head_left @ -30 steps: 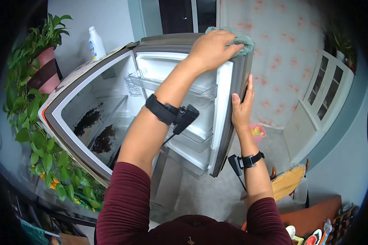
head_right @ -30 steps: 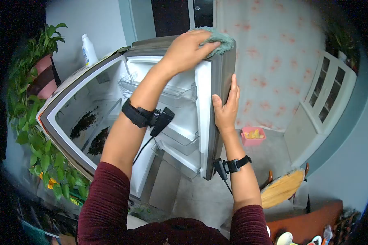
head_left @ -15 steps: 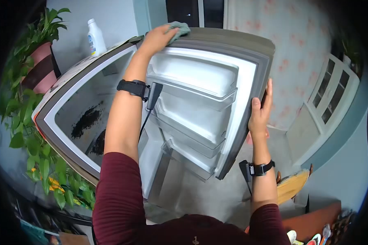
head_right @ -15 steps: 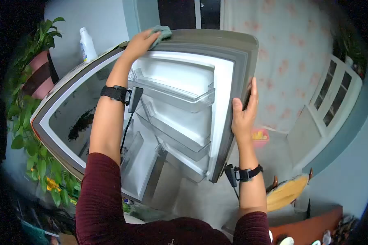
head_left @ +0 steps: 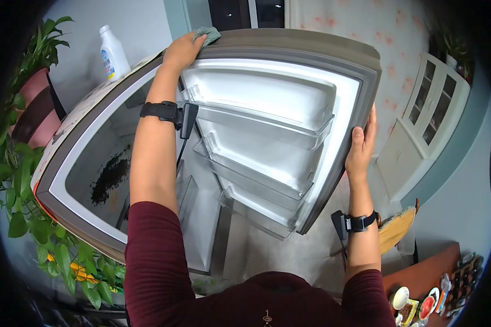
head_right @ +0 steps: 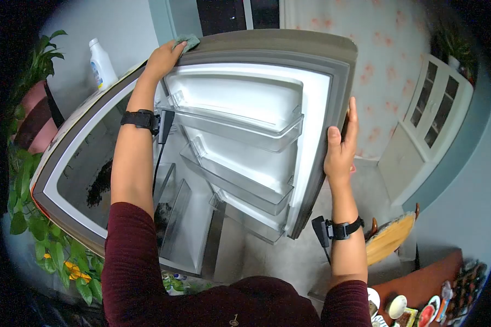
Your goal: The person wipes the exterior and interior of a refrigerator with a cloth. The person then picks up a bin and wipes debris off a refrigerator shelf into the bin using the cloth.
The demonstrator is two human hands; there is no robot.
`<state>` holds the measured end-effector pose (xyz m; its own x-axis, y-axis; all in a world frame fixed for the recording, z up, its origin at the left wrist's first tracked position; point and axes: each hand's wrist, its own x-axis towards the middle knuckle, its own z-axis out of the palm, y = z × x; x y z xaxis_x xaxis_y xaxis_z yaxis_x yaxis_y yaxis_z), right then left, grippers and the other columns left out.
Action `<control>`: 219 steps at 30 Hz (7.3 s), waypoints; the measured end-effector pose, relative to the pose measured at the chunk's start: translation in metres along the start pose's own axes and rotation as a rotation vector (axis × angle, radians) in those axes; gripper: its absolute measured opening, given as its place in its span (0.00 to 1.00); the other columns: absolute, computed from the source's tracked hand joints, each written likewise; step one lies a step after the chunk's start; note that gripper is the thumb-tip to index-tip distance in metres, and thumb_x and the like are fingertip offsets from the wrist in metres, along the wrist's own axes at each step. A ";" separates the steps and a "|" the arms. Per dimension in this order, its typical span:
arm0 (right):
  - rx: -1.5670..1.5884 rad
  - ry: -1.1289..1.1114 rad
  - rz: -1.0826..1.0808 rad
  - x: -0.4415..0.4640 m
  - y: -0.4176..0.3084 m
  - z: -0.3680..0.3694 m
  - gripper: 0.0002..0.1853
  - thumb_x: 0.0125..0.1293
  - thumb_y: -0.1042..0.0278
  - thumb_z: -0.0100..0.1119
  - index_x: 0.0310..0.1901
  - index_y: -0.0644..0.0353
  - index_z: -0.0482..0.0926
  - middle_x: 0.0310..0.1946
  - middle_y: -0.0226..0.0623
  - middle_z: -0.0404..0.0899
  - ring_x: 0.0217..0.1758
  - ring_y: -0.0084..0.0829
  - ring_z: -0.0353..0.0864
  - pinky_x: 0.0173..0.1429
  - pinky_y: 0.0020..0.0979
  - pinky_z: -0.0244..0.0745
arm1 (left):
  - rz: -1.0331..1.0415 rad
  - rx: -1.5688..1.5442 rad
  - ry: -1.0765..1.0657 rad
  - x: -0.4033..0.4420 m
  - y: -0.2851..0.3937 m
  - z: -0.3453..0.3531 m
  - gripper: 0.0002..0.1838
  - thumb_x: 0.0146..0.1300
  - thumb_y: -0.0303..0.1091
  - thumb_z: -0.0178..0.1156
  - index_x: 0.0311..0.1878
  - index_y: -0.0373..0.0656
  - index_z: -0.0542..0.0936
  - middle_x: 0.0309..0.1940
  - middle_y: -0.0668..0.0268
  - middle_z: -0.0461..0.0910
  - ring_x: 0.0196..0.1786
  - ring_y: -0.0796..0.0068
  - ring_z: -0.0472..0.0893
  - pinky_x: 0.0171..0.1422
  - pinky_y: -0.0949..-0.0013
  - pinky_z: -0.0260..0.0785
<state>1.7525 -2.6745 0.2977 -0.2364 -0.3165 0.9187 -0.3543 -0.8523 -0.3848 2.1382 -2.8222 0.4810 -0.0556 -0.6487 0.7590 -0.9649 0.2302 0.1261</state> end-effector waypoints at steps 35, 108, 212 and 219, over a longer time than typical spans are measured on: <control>0.063 0.001 -0.039 -0.001 0.013 0.000 0.31 0.68 0.60 0.52 0.67 0.65 0.58 0.65 0.46 0.62 0.67 0.37 0.62 0.70 0.34 0.55 | -0.013 -0.271 0.744 -0.193 0.085 -0.039 0.13 0.62 0.35 0.53 0.47 0.40 0.77 0.38 0.53 0.79 0.41 0.52 0.78 0.48 0.58 0.68; -0.291 -1.764 -0.479 -0.333 0.027 0.022 0.11 0.54 0.71 0.53 0.37 0.48 0.82 0.45 0.32 0.75 0.53 0.35 0.71 0.58 0.40 0.65 | -1.633 -0.828 0.108 -0.662 0.009 0.043 0.08 0.61 0.35 0.56 0.41 0.43 0.75 0.31 0.69 0.76 0.34 0.79 0.75 0.36 0.73 0.67; -0.080 -1.257 -0.205 -0.327 -0.012 0.037 0.20 0.46 0.77 0.58 0.43 0.43 0.82 0.51 0.33 0.73 0.56 0.40 0.68 0.56 0.42 0.63 | 0.234 0.867 -1.433 -0.632 -0.015 0.100 0.15 0.63 0.41 0.51 0.49 0.52 0.82 0.47 0.69 0.81 0.53 0.63 0.78 0.56 0.44 0.62; -0.049 -0.789 -0.401 -0.221 -0.078 0.035 0.18 0.50 0.76 0.55 0.43 0.45 0.82 0.52 0.33 0.73 0.54 0.40 0.70 0.54 0.41 0.64 | 0.223 0.926 -1.431 -0.633 -0.005 0.093 0.15 0.64 0.42 0.51 0.51 0.55 0.82 0.49 0.70 0.81 0.56 0.67 0.77 0.59 0.49 0.59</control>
<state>1.8639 -2.5520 0.1275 0.6002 -0.2085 0.7722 -0.3194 -0.9476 -0.0076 2.1546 -2.4802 -0.0602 0.1312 -0.8645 -0.4852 -0.6939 0.2695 -0.6678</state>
